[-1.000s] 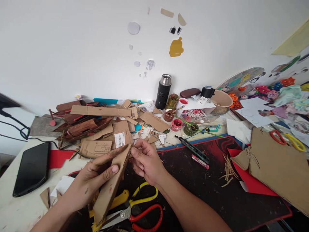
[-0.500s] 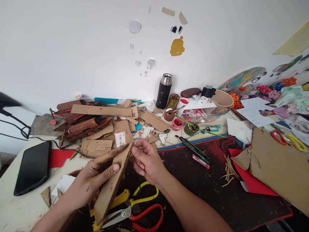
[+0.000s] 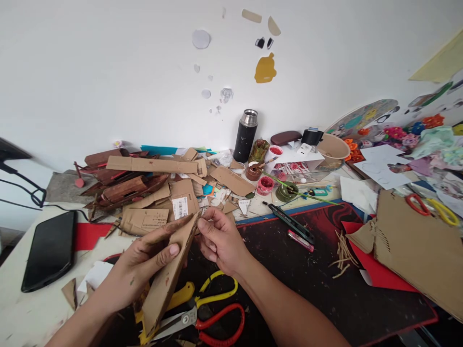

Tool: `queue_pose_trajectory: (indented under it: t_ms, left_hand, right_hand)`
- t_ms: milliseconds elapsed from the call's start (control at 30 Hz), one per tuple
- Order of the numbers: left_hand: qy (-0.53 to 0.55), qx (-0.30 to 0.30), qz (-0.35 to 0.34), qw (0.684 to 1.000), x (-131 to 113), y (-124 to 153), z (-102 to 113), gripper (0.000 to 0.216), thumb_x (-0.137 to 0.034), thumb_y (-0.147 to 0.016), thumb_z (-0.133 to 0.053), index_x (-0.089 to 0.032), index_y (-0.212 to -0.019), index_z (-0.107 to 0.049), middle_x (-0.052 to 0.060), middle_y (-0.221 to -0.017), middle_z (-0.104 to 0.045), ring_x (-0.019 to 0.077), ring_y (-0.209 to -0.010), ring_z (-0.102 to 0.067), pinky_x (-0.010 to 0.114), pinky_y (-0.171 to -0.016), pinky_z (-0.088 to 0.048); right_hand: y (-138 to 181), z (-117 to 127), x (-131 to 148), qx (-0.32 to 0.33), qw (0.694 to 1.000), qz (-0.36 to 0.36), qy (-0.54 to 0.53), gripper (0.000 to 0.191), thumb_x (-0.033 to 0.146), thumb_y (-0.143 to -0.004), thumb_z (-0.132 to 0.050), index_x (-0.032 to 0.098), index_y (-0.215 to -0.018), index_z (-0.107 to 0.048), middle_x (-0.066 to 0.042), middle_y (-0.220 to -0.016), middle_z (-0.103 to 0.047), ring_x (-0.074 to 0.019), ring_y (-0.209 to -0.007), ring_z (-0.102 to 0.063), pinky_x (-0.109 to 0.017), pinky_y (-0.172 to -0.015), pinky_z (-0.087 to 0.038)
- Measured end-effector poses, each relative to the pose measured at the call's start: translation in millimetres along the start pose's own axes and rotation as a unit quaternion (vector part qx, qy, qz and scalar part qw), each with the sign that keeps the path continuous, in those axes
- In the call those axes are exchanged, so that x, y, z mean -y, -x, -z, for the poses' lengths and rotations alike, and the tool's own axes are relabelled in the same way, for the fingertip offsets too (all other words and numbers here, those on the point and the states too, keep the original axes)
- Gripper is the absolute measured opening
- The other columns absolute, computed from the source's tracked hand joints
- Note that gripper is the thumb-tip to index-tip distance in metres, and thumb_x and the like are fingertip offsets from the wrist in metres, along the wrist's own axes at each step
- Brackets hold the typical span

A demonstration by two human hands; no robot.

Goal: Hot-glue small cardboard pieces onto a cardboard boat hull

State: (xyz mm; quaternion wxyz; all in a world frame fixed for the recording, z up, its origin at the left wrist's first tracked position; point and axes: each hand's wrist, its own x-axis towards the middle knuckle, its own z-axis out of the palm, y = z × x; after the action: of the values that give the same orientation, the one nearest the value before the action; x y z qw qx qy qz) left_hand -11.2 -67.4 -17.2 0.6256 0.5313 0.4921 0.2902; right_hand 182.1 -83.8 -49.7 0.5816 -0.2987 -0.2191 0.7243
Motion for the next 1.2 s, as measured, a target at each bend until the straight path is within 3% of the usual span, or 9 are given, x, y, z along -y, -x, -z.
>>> queue_pose_trajectory:
  t_ms: [167, 333, 700, 833, 1000, 1200]
  left_hand:
    - [0.004, 0.007, -0.006, 1.000, 0.0, -0.5, 0.0, 0.063, -0.064, -0.079, -0.091, -0.034, -0.134, -0.083, 0.010, -0.129, -0.085, 0.0350, -0.116, -0.081, 0.030, -0.090, -0.068]
    - [-0.013, -0.020, -0.017, 1.000, 3.0, -0.9, 1.4, 0.060, -0.062, -0.076, -0.093, -0.034, -0.129, -0.085, 0.009, -0.132, -0.084, 0.0367, -0.130, -0.075, 0.031, -0.100, -0.065]
    - [-0.014, -0.013, -0.005, 1.000, 0.9, -0.7, -0.2, 0.066, -0.066, -0.076, -0.091, -0.031, -0.132, -0.084, 0.011, -0.131, -0.084, 0.0375, -0.124, -0.078, 0.033, -0.096, -0.067]
    - [0.000, -0.004, 0.000, 1.000, 2.9, -1.3, 0.2, 0.065, -0.064, -0.077, -0.092, -0.034, -0.134, -0.083, 0.009, -0.131, -0.085, 0.0333, -0.116, -0.081, 0.029, -0.091, -0.067]
    - [0.002, -0.010, -0.003, 1.000, 5.6, -1.7, 1.4, 0.063, -0.062, -0.078, -0.092, -0.033, -0.133, -0.083, 0.009, -0.129, -0.085, 0.0347, -0.120, -0.080, 0.032, -0.095, -0.067]
    - [0.027, 0.006, 0.000, 1.000, 4.7, 0.0, 2.3, 0.059, -0.056, -0.080, -0.093, -0.037, -0.135, -0.081, 0.007, -0.130, -0.085, 0.0300, -0.113, -0.082, 0.024, -0.088, -0.067]
  right_hand:
    - [0.6, -0.7, 0.8, -0.003, 1.000, -0.001, 0.007, 0.053, 0.054, -0.075, -0.098, 0.024, -0.084, -0.056, 0.016, -0.047, -0.042, -0.0040, -0.036, -0.023, -0.012, -0.031, -0.028]
    - [0.6, -0.8, 1.1, 0.003, 1.000, 0.001, 0.000, 0.052, 0.053, -0.076, -0.098, 0.024, -0.084, -0.056, 0.016, -0.048, -0.042, -0.0038, -0.036, -0.023, -0.012, -0.030, -0.027]
    - [0.7, 0.3, 0.6, -0.001, 1.000, 0.000, 0.007, 0.052, 0.054, -0.076, -0.097, 0.024, -0.086, -0.056, 0.016, -0.048, -0.041, -0.0038, -0.036, -0.023, -0.013, -0.031, -0.027]
    - [0.6, 0.5, 0.4, 0.000, 1.000, 0.001, 0.008, 0.052, 0.054, -0.076, -0.097, 0.024, -0.085, -0.055, 0.016, -0.048, -0.041, -0.0040, -0.037, -0.023, -0.013, -0.031, -0.027]
    - [0.8, 0.2, 0.9, 0.001, 1.000, -0.001, 0.004, 0.052, 0.054, -0.076, -0.097, 0.024, -0.085, -0.056, 0.016, -0.048, -0.042, -0.0037, -0.036, -0.023, -0.013, -0.031, -0.027]
    - [1.0, -0.4, 1.2, -0.002, 1.000, -0.001, 0.003, 0.052, 0.053, -0.076, -0.097, 0.024, -0.085, -0.056, 0.016, -0.048, -0.042, -0.0038, -0.037, -0.024, -0.012, -0.031, -0.028]
